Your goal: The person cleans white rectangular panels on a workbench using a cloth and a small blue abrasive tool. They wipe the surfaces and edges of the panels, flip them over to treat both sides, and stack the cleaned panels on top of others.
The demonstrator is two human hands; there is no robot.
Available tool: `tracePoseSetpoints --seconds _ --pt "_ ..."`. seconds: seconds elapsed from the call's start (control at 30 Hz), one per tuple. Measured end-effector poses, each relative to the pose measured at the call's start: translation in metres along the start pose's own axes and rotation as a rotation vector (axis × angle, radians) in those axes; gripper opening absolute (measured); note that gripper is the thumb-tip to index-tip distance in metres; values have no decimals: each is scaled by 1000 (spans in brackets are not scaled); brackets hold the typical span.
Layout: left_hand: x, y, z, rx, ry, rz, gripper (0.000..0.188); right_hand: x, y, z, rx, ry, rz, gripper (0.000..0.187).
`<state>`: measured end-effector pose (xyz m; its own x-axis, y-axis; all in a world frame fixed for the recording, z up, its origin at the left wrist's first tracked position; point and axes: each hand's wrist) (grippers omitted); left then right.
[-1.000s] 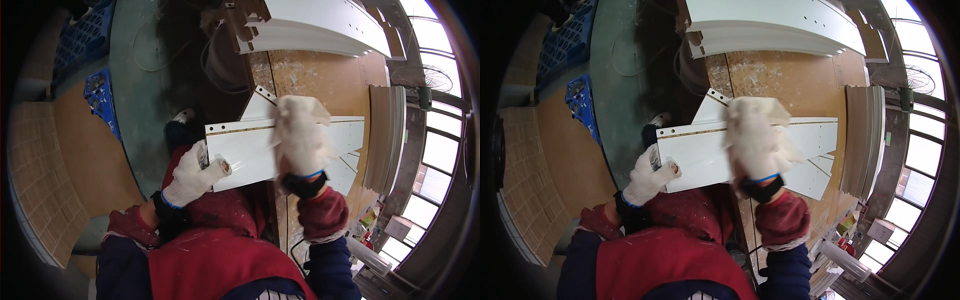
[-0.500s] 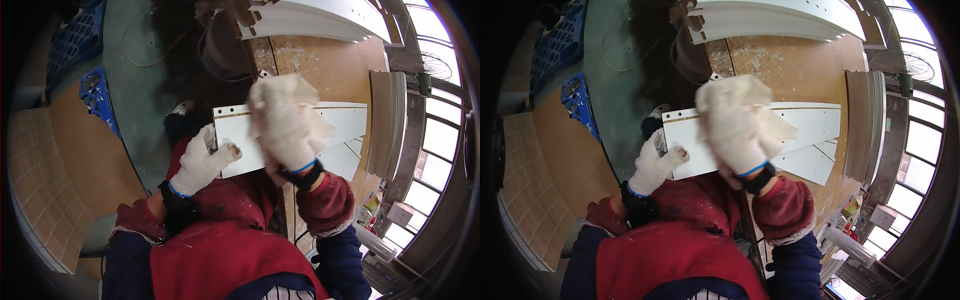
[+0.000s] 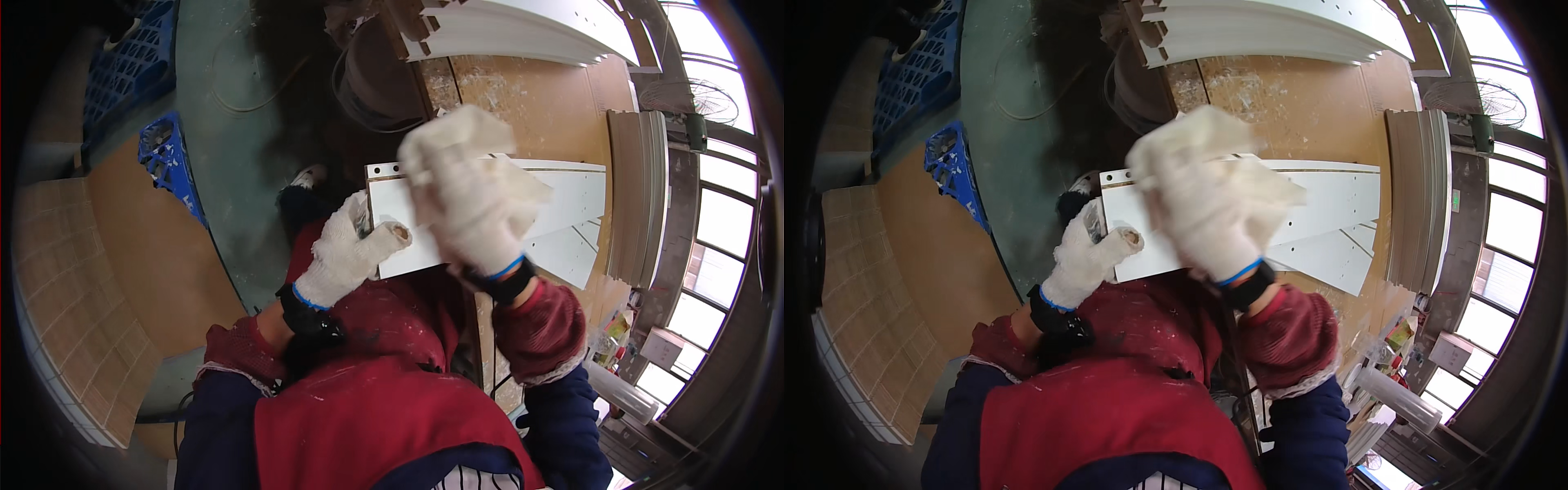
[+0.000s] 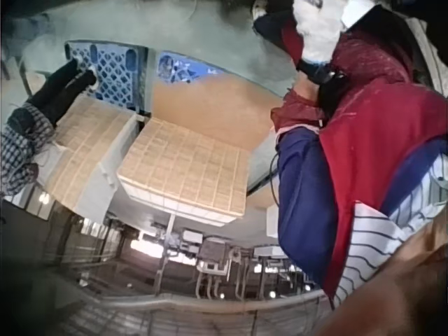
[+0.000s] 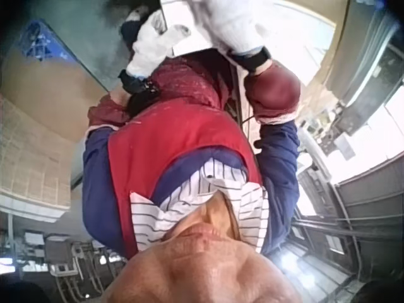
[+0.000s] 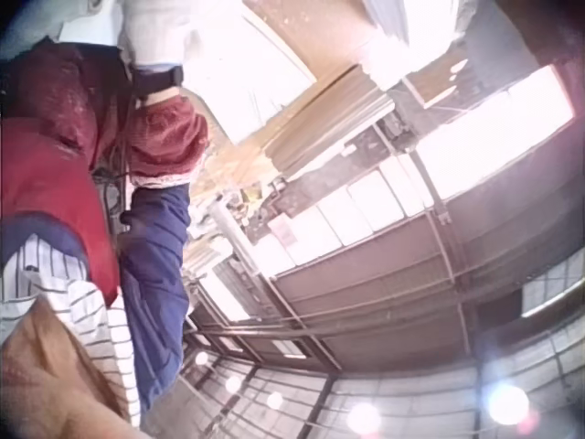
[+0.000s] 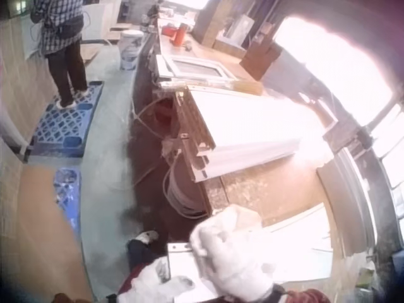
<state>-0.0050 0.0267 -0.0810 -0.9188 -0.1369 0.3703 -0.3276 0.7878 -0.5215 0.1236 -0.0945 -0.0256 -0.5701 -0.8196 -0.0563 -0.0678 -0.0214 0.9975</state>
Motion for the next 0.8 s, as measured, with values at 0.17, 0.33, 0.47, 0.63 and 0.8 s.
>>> tracePoseSetpoints --seconds 0.17,0.33,0.47,0.63,0.8 --pt "-3 -9 1 -17 -64 -22 32 21 4 -99 66 -257 -86 28" --pt "-5 -3 20 -92 -224 -77 38 -29 16 46 -109 -11 328 30" --pt "1 3 -1 -164 28 -8 42 -21 3 22 -166 -29 156 32" --pt "0 -8 1 -69 -31 -76 40 29 -17 -120 -186 -432 -33 34" --pt "-6 -10 10 -122 -9 -114 41 42 -11 -106 93 -169 -125 30"
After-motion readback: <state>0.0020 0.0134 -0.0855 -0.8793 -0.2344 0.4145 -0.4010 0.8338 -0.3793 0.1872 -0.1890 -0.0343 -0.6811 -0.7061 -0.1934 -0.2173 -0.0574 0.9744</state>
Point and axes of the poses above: each hand's wrist, its own x-axis away from the middle knuckle, its own y-axis out of the back of the hand, z = x × y, and after that the axes turned 2 degrees about -y, right-handed
